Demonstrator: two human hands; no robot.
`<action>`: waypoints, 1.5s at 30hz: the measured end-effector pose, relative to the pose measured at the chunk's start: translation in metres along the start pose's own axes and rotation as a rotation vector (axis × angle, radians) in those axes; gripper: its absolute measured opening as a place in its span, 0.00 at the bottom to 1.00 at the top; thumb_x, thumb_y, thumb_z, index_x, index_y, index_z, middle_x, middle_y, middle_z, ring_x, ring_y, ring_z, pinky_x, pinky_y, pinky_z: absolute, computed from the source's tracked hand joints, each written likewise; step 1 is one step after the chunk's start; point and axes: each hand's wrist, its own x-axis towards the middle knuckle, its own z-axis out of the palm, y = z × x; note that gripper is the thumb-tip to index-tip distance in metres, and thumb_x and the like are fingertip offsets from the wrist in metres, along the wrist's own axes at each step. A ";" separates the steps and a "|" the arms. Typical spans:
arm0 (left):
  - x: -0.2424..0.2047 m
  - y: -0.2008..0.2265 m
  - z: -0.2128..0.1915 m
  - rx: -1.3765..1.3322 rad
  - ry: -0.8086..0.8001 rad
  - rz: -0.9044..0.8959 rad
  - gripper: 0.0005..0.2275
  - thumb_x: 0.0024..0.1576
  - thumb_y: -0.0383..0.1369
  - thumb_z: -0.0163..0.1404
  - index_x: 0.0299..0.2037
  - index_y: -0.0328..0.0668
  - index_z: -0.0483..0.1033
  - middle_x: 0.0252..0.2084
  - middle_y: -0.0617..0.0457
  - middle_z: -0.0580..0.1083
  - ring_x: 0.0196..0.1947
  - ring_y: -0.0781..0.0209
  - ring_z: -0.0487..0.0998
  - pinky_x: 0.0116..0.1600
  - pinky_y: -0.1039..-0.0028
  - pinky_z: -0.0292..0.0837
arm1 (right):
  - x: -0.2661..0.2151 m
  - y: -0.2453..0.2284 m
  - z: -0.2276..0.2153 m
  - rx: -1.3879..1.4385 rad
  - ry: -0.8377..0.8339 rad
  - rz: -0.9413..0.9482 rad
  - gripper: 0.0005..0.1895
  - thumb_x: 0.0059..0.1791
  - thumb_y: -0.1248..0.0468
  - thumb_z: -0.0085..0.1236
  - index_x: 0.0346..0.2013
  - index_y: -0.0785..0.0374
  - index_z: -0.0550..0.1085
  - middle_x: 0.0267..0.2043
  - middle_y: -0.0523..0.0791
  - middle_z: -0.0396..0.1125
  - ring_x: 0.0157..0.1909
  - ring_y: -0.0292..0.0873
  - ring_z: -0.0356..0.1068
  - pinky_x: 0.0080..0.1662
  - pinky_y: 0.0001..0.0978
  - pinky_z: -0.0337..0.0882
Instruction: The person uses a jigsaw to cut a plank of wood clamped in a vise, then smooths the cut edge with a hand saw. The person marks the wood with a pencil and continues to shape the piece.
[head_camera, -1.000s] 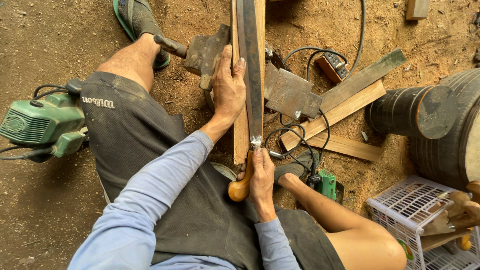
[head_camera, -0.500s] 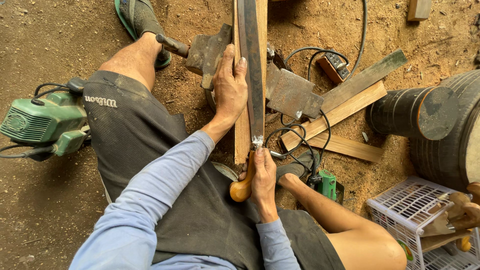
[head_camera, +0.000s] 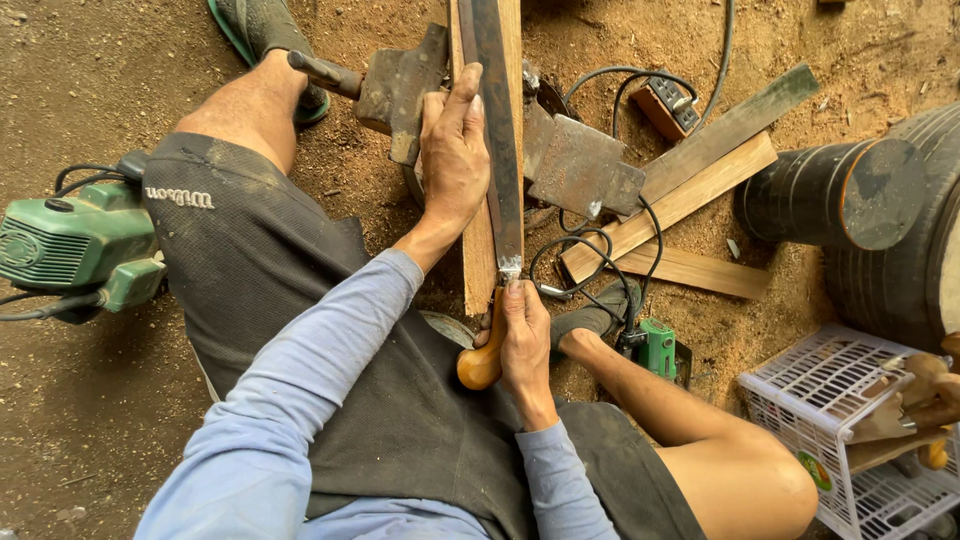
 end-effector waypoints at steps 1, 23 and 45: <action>-0.001 0.001 0.000 -0.035 -0.011 -0.039 0.16 0.70 0.34 0.45 0.68 0.59 0.69 0.41 0.60 0.65 0.35 0.71 0.68 0.41 0.81 0.78 | 0.000 -0.001 0.000 -0.010 -0.004 -0.003 0.23 0.57 0.44 0.40 0.34 0.61 0.65 0.24 0.44 0.64 0.21 0.36 0.67 0.25 0.25 0.70; -0.004 0.015 -0.010 -0.058 -0.074 -0.138 0.22 0.68 0.39 0.50 0.72 0.54 0.63 0.45 0.53 0.69 0.41 0.63 0.74 0.49 0.74 0.77 | 0.001 -0.001 0.003 -0.047 -0.003 -0.024 0.24 0.58 0.44 0.39 0.33 0.61 0.64 0.24 0.44 0.62 0.20 0.36 0.64 0.24 0.26 0.67; -0.007 0.012 -0.004 -0.225 0.010 -0.004 0.26 0.70 0.40 0.50 0.75 0.47 0.56 0.64 0.45 0.67 0.64 0.53 0.72 0.68 0.61 0.74 | 0.004 0.008 0.005 -0.007 -0.006 -0.028 0.22 0.58 0.45 0.38 0.34 0.60 0.64 0.24 0.44 0.63 0.20 0.36 0.65 0.24 0.26 0.71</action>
